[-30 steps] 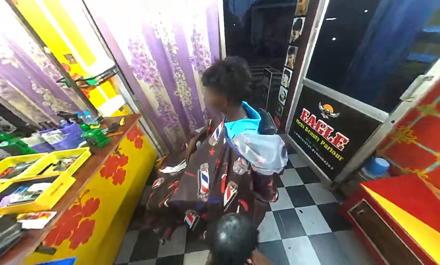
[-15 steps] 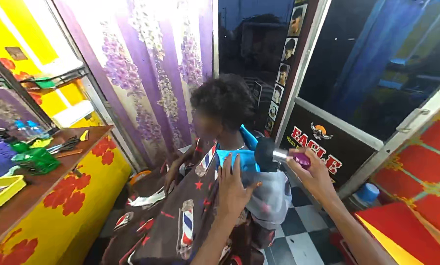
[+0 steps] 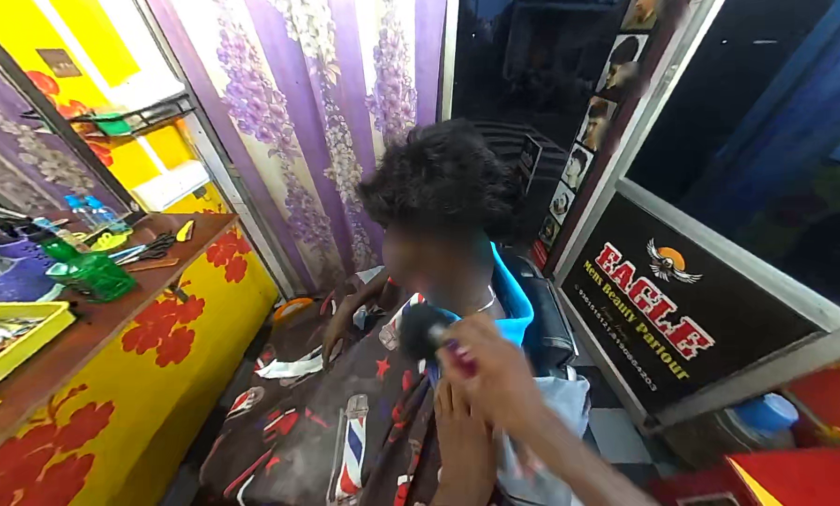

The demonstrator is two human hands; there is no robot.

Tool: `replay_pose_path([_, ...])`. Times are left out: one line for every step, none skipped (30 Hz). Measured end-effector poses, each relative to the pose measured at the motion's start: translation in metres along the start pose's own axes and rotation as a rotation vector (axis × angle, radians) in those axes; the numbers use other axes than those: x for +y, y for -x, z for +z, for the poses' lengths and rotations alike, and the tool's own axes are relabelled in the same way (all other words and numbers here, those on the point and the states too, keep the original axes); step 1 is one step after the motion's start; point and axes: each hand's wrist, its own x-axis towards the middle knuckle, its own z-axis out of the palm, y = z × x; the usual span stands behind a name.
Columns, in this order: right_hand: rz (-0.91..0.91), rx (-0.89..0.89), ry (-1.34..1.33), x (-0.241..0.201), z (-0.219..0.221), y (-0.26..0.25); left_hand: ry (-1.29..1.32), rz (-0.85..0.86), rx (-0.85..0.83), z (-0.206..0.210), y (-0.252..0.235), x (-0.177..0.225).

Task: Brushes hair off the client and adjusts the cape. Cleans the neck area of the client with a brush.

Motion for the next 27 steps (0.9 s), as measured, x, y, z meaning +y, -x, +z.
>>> replay_pose_path([0.057,0.099,0.097,0.028,-0.024,-0.006,-0.042,0.082,0.209,0.010,-0.007,0.001])
replay_pose_path([0.107,0.215,0.186,0.050,-0.048,-0.010,-0.070,0.148,0.389,0.021,-0.015,-0.002])
replay_pose_path([0.120,0.313,0.257,0.064,-0.061,-0.015,-0.082,0.183,0.495,0.029,-0.022,-0.005])
replay_pose_path([0.122,0.341,0.260,0.066,-0.062,-0.015,-0.088,0.188,0.536,0.033,-0.023,-0.006])
replay_pose_path([0.104,0.290,0.201,0.057,-0.053,-0.010,-0.088,0.179,0.535,0.035,-0.020,-0.006])
replay_pose_path([0.060,0.189,0.086,0.043,-0.040,-0.005,-0.085,0.165,0.520,0.035,-0.017,-0.005])
replay_pose_path([-0.021,0.075,-0.063,0.029,-0.032,-0.003,-0.090,0.146,0.519,0.034,-0.015,-0.003])
replay_pose_path([-0.101,-0.038,-0.246,0.019,-0.031,-0.006,-0.101,0.130,0.541,0.033,-0.014,-0.001])
replay_pose_path([-0.184,-0.097,-0.382,0.013,-0.035,-0.013,-0.122,0.125,0.576,0.032,-0.014,0.000])
replay_pose_path([-0.270,-0.067,-0.398,0.011,-0.042,-0.021,-0.115,0.130,0.582,0.032,-0.015,-0.001])
replay_pose_path([-0.351,0.025,-0.315,0.012,-0.048,-0.031,-0.100,0.141,0.573,0.033,-0.017,-0.005])
replay_pose_path([-0.405,0.115,-0.217,0.017,-0.052,-0.041,-0.088,0.162,0.577,0.035,-0.020,-0.008])
replay_pose_path([-0.416,0.151,-0.131,0.023,-0.054,-0.048,-0.081,0.178,0.585,0.036,-0.022,-0.010])
replay_pose_path([-0.396,0.113,-0.059,0.028,-0.054,-0.052,-0.079,0.186,0.586,0.036,-0.022,-0.011])
replay_pose_path([-0.376,0.012,-0.027,0.031,-0.052,-0.055,-0.083,0.184,0.586,0.036,-0.023,-0.012])
replay_pose_path([-0.370,-0.117,-0.045,0.030,-0.052,-0.057,-0.085,0.179,0.591,0.035,-0.023,-0.012])
replay_pose_path([-0.371,-0.187,-0.120,0.026,-0.055,-0.058,-0.080,0.177,0.596,0.034,-0.023,-0.012])
replay_pose_path([-0.377,-0.173,-0.204,0.020,-0.060,-0.062,-0.078,0.176,0.594,0.033,-0.023,-0.013])
replay_pose_path([-0.394,-0.111,-0.241,0.015,-0.067,-0.069,-0.078,0.178,0.585,0.033,-0.023,-0.014])
replay_pose_path([-0.412,-0.049,-0.214,0.013,-0.074,-0.077,-0.078,0.180,0.582,0.033,-0.024,-0.014])
replay_pose_path([-0.419,-0.036,-0.140,0.012,-0.078,-0.086,-0.077,0.177,0.578,0.033,-0.024,-0.013])
replay_pose_path([-0.409,-0.083,-0.051,0.012,-0.080,-0.093,-0.075,0.174,0.572,0.033,-0.023,-0.013])
replay_pose_path([-0.407,-0.172,0.022,0.009,-0.081,-0.098,-0.073,0.173,0.569,0.033,-0.023,-0.013])
replay_pose_path([-0.425,-0.223,0.044,0.004,-0.083,-0.101,-0.077,0.173,0.573,0.032,-0.023,-0.013])
replay_pose_path([-0.431,-0.212,0.006,-0.003,-0.087,-0.103,-0.079,0.174,0.573,0.032,-0.023,-0.014])
replay_pose_path([-0.439,-0.141,-0.041,-0.009,-0.092,-0.106,-0.081,0.177,0.576,0.033,-0.024,-0.015])
replay_pose_path([-0.453,-0.063,-0.034,-0.012,-0.096,-0.108,-0.079,0.179,0.581,0.033,-0.025,-0.016])
